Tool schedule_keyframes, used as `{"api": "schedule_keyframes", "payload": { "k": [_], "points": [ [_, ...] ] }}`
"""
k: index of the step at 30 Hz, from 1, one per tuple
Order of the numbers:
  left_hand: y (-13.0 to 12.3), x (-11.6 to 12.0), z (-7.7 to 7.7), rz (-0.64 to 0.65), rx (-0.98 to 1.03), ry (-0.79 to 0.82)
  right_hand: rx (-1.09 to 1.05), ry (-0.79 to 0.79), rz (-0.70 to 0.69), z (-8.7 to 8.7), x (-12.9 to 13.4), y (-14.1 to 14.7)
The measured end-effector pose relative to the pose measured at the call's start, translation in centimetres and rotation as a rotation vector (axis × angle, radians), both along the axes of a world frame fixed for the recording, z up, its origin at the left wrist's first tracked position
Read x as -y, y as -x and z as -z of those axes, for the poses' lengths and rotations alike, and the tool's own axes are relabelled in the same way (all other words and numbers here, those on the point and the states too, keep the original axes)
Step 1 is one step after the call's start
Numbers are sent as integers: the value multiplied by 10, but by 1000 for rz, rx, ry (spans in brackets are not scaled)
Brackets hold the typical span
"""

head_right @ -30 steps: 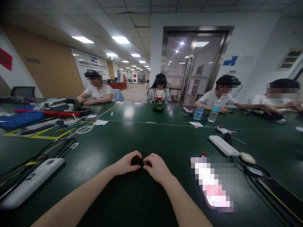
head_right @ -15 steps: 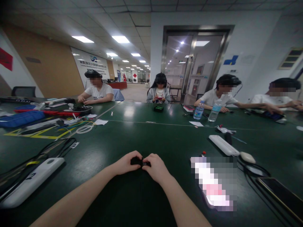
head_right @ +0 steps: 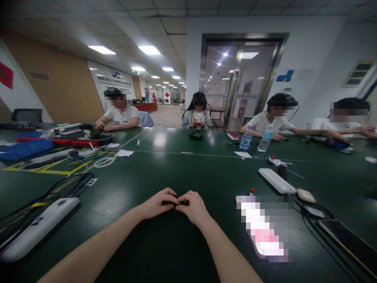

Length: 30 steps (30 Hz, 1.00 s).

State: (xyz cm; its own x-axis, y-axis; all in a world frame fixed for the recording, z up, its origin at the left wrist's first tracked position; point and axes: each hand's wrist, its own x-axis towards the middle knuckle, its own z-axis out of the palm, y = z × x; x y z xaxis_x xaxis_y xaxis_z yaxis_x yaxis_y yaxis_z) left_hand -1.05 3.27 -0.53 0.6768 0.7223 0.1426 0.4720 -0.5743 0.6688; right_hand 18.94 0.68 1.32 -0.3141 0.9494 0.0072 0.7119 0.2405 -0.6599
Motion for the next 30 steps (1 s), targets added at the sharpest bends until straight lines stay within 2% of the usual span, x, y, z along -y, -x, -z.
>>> {"api": "schedule_keyframes", "payload": {
  "k": [8, 11, 14, 16, 20, 22, 25, 30],
  "points": [
    [-1, 3, -2, 31, -107, -123, 10, 72, -4, 2, -1, -4],
    [8, -5, -1, -48, -154, -180, -47, 81, 26, 5, -3, -11],
    [40, -21, 2, -320, -240, -219, -127, 79, 120, 10, -10, -23],
    [73, -31, 5, -605, -307, -208, -145, 76, 180, 14, -16, -32],
    [134, -37, 7, -1241, -382, -37, -139, 47, 307, 20, -26, -49],
    [150, -34, 7, -1455, -350, -2, -132, 39, 355, 23, -28, -54],
    [154, -30, 7, -1589, -326, 25, -140, 27, 415, 25, -30, -58],
    [146, -30, 5, -1620, -315, 32, -168, 41, 415, 27, -30, -56]
  ]
}}
